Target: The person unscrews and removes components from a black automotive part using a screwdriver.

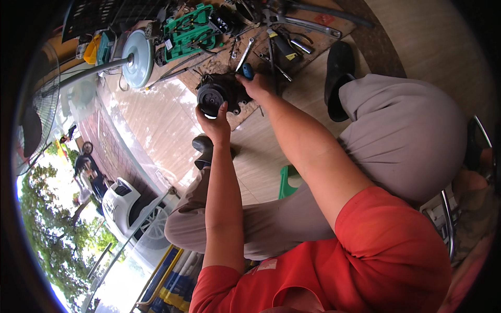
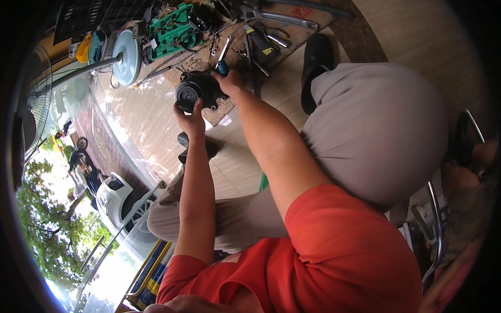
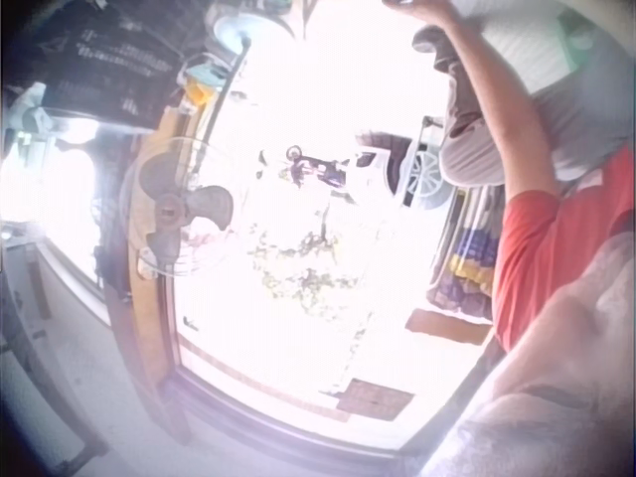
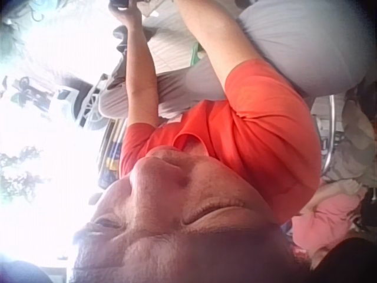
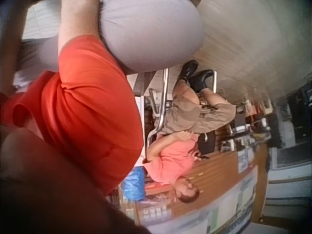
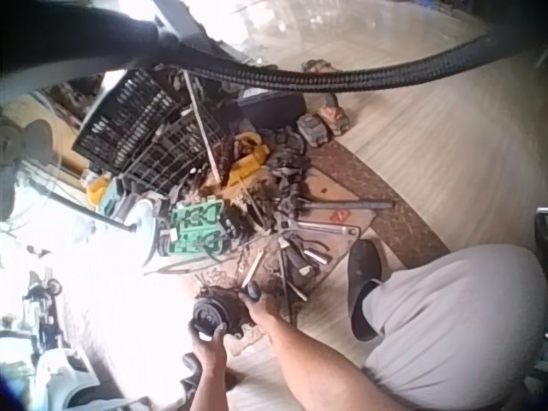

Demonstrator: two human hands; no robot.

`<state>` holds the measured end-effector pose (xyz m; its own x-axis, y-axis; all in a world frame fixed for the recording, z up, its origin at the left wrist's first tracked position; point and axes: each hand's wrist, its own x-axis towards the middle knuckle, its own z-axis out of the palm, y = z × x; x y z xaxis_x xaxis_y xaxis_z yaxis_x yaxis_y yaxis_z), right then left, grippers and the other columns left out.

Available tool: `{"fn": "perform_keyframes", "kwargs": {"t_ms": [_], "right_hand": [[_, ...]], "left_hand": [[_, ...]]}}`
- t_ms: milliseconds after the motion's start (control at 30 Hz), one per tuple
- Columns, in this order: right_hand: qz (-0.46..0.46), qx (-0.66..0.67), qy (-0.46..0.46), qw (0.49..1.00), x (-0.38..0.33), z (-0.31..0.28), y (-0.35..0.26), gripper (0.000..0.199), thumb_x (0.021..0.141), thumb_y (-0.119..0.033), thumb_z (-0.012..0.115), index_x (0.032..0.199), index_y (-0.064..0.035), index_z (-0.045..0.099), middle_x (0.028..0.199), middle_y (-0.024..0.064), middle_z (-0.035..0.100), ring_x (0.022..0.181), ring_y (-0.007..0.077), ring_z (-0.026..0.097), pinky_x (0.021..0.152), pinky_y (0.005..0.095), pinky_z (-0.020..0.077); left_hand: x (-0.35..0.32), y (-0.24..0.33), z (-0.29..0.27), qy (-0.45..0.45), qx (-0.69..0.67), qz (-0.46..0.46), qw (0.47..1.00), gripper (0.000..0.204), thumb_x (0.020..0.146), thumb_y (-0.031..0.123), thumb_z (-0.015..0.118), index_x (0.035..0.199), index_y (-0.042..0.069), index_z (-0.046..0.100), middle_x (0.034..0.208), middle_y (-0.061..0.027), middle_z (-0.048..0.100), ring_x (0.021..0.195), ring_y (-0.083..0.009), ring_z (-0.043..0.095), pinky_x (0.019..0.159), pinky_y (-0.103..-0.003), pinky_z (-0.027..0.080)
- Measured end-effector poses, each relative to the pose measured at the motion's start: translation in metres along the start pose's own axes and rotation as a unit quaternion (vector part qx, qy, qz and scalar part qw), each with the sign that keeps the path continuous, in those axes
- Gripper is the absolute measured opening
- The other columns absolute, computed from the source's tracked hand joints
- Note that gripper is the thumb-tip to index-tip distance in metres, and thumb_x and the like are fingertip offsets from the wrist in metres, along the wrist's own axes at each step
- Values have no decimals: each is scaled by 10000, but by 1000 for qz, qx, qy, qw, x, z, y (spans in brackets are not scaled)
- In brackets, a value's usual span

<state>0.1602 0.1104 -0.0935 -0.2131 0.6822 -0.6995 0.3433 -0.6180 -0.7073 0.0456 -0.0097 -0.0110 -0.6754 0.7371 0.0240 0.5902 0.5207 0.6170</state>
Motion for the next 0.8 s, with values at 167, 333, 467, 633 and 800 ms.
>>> {"fn": "perform_keyframes", "kwargs": {"t_ms": [167,333,467,633,800], "right_hand": [[-26,6,5,1000,-5,3,-2,732,790,-649,730,936,68,707,949,298,706,951,439,692,818,465,537],[-21,-9,12,1000,4,8,3,717,791,-645,732,953,52,714,960,293,708,963,430,692,844,465,531],[-19,3,17,1000,6,12,9,694,799,-633,732,949,44,717,952,285,711,956,424,695,843,461,532],[-20,19,-6,1000,6,7,6,672,807,-628,729,936,31,718,930,272,716,939,420,699,823,456,536],[-15,21,-10,1000,3,6,5,660,809,-621,728,931,27,719,925,266,718,938,417,700,818,459,534]], "left_hand": [[27,-20,-40,-110,45,116,986,895,681,105,895,1448,37,438,1397,-206,495,1290,-362,501,1090,-435,412],[44,-15,-49,-179,50,123,975,927,678,95,888,1473,39,414,1415,-201,495,1307,-363,500,1088,-420,423],[21,-2,-27,-80,68,91,990,939,691,211,909,1458,8,406,1379,-239,505,1283,-385,512,1081,-436,418],[3,13,7,47,81,1,996,1015,706,327,912,1424,-93,329,1386,-297,418,1311,-435,430,1117,-465,350],[3,14,24,103,49,-45,992,1057,694,341,925,1415,-121,305,1360,-289,420,1308,-424,420,1125,-459,337]]}}
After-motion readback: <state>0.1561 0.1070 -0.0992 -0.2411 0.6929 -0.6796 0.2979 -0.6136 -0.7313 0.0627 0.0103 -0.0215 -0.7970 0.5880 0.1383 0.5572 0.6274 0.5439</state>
